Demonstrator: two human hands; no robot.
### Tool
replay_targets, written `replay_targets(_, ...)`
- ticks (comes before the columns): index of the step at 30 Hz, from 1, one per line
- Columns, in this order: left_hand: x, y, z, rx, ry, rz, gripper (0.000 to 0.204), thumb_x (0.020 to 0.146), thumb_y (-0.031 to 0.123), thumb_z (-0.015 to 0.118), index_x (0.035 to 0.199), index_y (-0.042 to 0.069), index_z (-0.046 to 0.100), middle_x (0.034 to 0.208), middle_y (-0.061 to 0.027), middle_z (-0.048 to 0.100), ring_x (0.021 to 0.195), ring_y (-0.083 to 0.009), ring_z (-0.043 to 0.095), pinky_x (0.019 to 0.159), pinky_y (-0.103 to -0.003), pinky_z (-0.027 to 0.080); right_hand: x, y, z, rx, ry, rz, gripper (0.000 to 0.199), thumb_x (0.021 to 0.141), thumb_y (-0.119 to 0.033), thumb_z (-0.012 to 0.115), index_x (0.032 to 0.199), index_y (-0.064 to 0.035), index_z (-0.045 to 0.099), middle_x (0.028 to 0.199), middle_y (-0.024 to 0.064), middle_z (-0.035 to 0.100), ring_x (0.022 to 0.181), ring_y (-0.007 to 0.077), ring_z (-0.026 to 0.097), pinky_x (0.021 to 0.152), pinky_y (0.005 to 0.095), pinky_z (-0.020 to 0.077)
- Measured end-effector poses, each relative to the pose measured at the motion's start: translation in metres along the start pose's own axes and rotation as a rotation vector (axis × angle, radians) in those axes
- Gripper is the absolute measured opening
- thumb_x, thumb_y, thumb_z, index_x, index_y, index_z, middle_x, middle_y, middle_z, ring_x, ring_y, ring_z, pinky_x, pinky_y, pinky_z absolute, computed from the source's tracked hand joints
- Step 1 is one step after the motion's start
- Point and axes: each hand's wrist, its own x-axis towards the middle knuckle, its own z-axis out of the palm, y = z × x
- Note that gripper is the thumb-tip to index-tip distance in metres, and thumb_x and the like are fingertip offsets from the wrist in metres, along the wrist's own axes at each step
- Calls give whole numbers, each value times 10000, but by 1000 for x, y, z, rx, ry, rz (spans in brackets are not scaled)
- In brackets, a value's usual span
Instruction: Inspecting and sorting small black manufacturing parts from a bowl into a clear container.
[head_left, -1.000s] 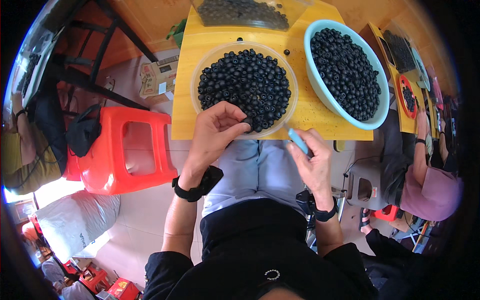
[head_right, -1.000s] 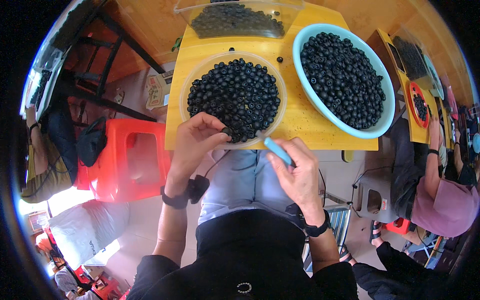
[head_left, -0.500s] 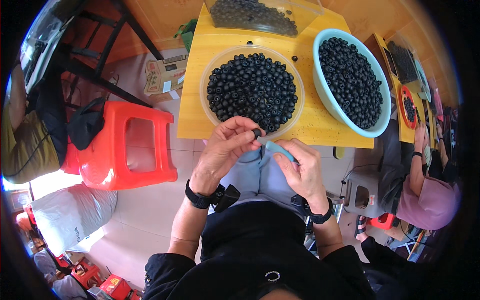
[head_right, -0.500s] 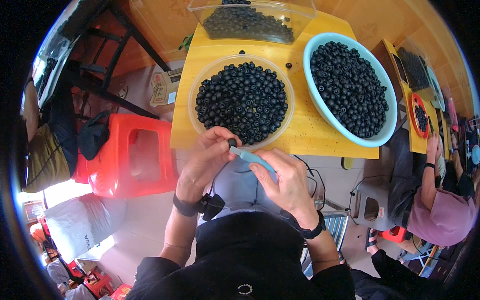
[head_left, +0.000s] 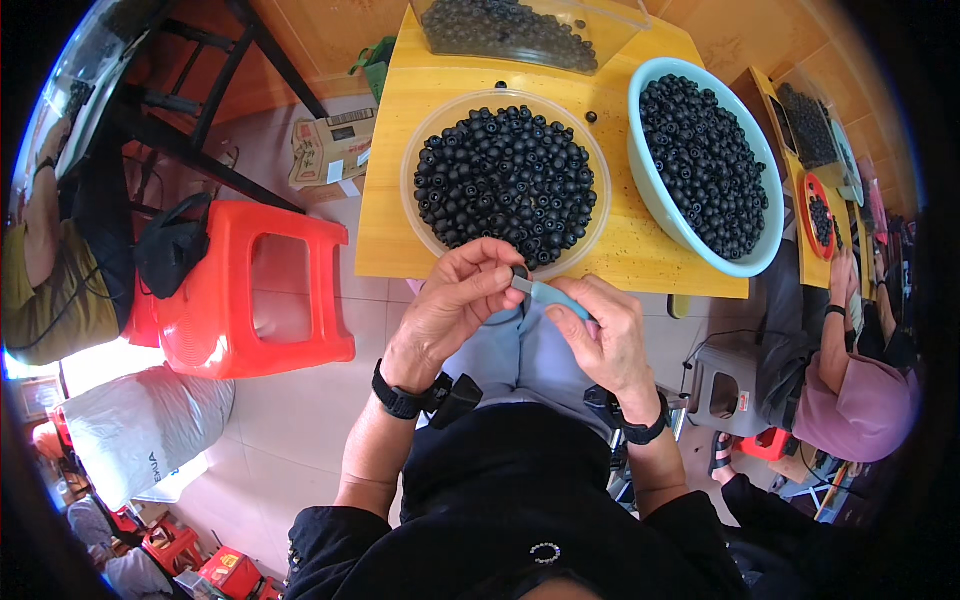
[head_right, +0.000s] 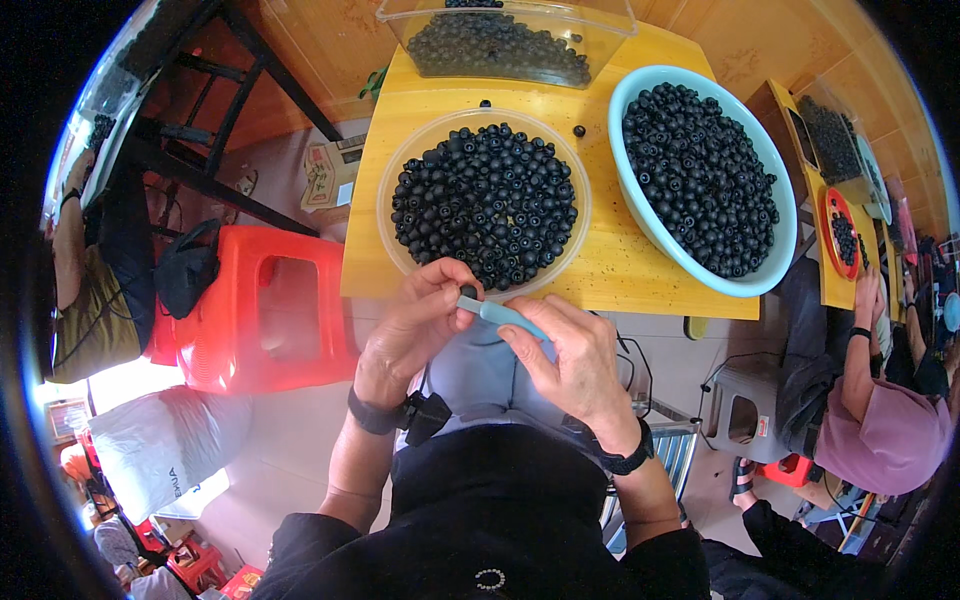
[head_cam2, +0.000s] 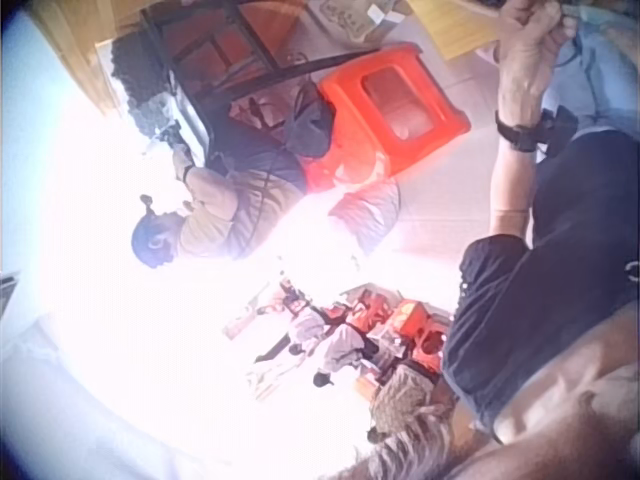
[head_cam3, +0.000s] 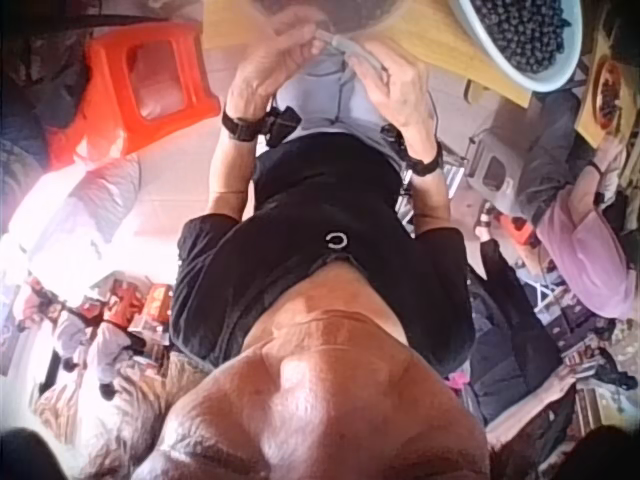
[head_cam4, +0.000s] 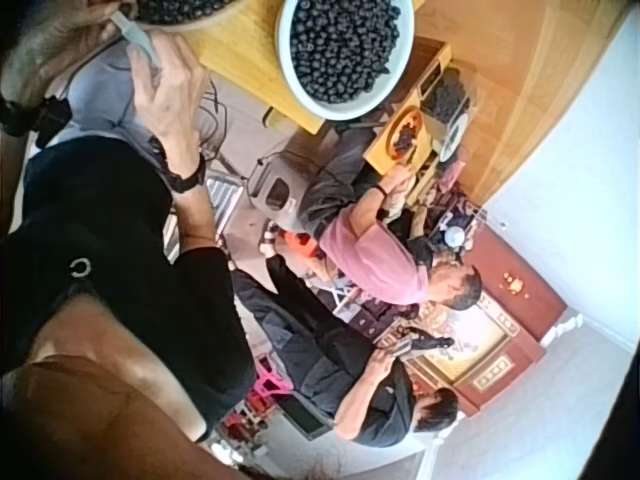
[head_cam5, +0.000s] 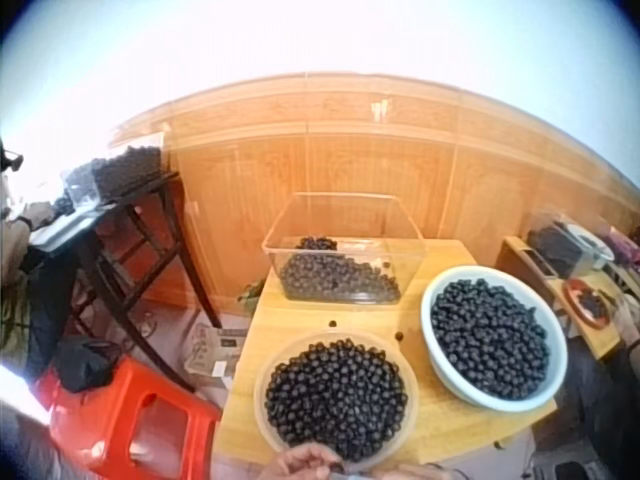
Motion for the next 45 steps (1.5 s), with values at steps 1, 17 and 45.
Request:
replay_targets(1,0,0,0,1,0,0,149,846,47,594,984,-4,569,886,-70,616,741,-122,620,706,-218,521,1,0,-1,0,-6,-3,155,763,-115,666,876,-11,639,681,97,594,525,222,566,475,298,419)
replay_targets(17,-13,6,8,-13,-109,-69,114,819,37,624,917,11,573,856,-87,616,706,-136,613,657,-234,510,5,32,-18,-82,164,120,155,812,-105,613,910,12,638,671,141,604,558,230,585,519,300,443)
replay_targets(45,13,32,11,1142,400,176,115,792,21,587,896,-21,614,816,-85,642,689,-118,602,607,-245,494,-17,18,-38,210,207,326,156,760,-45,659,913,-21,656,725,-3,568,638,64,488,576,206,378)
